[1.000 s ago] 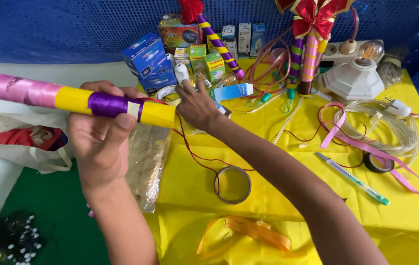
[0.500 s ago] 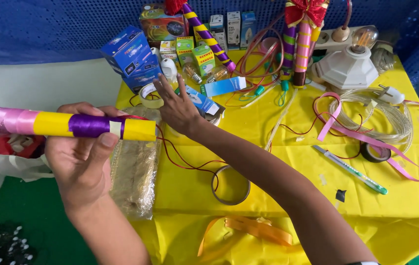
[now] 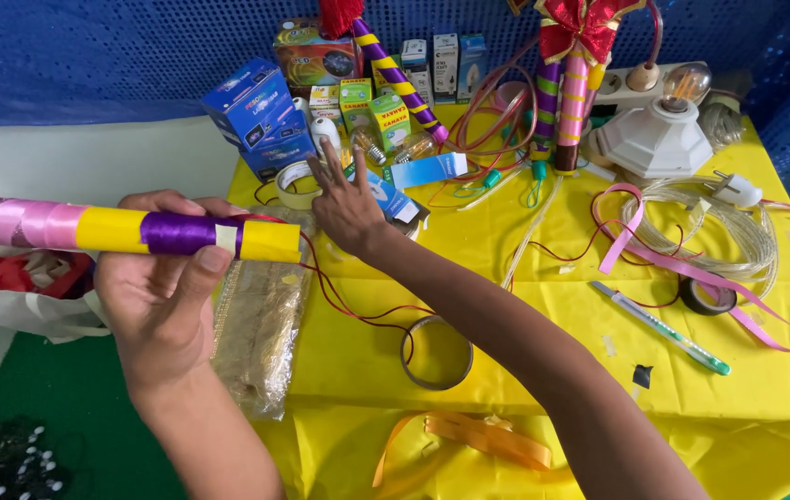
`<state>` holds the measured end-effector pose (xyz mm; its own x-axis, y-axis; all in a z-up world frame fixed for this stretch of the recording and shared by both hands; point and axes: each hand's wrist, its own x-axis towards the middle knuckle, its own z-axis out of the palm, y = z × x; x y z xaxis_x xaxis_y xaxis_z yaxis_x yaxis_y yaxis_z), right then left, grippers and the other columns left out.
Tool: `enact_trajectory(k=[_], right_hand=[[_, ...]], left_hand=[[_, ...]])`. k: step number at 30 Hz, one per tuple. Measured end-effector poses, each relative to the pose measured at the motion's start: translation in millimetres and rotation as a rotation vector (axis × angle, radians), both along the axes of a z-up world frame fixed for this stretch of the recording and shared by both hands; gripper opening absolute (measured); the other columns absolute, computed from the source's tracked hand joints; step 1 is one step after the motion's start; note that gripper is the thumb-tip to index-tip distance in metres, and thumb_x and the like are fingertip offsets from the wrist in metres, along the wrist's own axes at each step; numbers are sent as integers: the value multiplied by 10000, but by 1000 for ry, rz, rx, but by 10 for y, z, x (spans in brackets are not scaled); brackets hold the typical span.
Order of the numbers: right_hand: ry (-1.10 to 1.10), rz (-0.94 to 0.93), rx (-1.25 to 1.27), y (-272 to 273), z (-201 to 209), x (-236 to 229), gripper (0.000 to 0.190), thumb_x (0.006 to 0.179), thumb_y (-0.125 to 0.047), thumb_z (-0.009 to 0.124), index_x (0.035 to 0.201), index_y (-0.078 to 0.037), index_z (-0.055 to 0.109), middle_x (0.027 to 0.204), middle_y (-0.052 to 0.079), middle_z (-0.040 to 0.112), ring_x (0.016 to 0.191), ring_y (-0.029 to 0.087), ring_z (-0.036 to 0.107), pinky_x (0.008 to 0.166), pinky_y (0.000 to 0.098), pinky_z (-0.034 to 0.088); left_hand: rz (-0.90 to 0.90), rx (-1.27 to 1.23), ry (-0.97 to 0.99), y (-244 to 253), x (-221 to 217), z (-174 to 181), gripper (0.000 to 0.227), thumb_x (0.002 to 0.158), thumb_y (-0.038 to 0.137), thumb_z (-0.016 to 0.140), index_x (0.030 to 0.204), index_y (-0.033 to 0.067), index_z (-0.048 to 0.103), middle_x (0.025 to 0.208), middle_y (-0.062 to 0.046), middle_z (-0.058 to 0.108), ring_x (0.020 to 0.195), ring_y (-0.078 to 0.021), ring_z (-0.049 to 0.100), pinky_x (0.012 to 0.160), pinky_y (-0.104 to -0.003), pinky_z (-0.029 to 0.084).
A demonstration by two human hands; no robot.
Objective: Attaching and tying a red string around a decorated cylindrical object as part of a handicraft task.
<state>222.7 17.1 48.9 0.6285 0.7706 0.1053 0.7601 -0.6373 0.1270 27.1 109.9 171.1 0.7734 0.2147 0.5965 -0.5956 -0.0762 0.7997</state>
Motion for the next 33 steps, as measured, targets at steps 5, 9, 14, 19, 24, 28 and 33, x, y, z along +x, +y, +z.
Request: enact_trajectory(k=[5, 9, 14, 19, 24, 28, 33], right_hand=[[4, 42, -21, -103, -73, 30, 186, 962, -226, 585, 1008, -190, 762, 1660, 190, 294, 1558, 441, 49, 1177, 773, 11], [281, 58, 273, -528, 323, -23, 126, 925, -166, 607, 968, -130, 720, 1276, 121, 608, 1310, 322, 455, 1118, 688, 234], [593, 189, 671, -1623, 976, 20, 65, 940, -87, 699, 983, -107, 744, 1007, 70, 791, 913, 196, 766, 809, 327, 635], [739, 12, 1024, -2783, 1721, -279, 51, 1069, -63, 623, 1096, -37, 657, 880, 51, 678, 781, 89, 660, 752, 203, 582], [556, -33, 1184, -3503, 1871, -499, 121, 1129, -181, 654, 1090, -70, 625, 789, -11, 551, 635, 38, 487, 623, 170, 429], [457, -84, 1057, -3582, 1940, -652, 89, 1119, -113, 681, 1098, -34, 647, 797, -4, 576, 657, 14, 413, 561, 178, 311], [445, -97, 1071, -3688, 1905, -606, 99, 1126, -139, 656, 1066, -62, 643, 916, 17, 646, 697, 0, 471, 583, 165, 349]], left_hand=[[65, 2, 38, -19, 62, -20, 309, 948, 166, 715, 1175, 96, 517, 1155, -20, 524, 1144, -199, 641, 1063, -369, 592], [83, 32, 87, 49, 146, -110, 306, 937, 131, 732, 1176, 102, 543, 1155, -32, 577, 1148, -186, 655, 1046, -323, 602], [77, 51, 198, -1, 231, -217, 308, 939, 154, 722, 1177, 83, 539, 1140, -88, 648, 1083, -183, 666, 1022, -271, 556], [16, 1, 188, -78, 318, -291, 274, 974, 103, 694, 1178, 87, 512, 1114, -79, 610, 1136, -308, 738, 1066, -337, 584], [133, 76, 219, -119, 336, -260, 301, 961, 156, 731, 1198, 103, 554, 1149, -34, 627, 1066, -120, 645, 973, -191, 529], [47, 110, 207, -313, 350, -180, 303, 953, 129, 723, 1199, 103, 549, 1137, -51, 643, 1082, -143, 659, 980, -200, 529], [12, 181, 240, -449, 375, -128, 258, 957, 129, 692, 1175, 90, 560, 1233, -110, 649, 1199, -203, 644, 1059, -273, 520]])
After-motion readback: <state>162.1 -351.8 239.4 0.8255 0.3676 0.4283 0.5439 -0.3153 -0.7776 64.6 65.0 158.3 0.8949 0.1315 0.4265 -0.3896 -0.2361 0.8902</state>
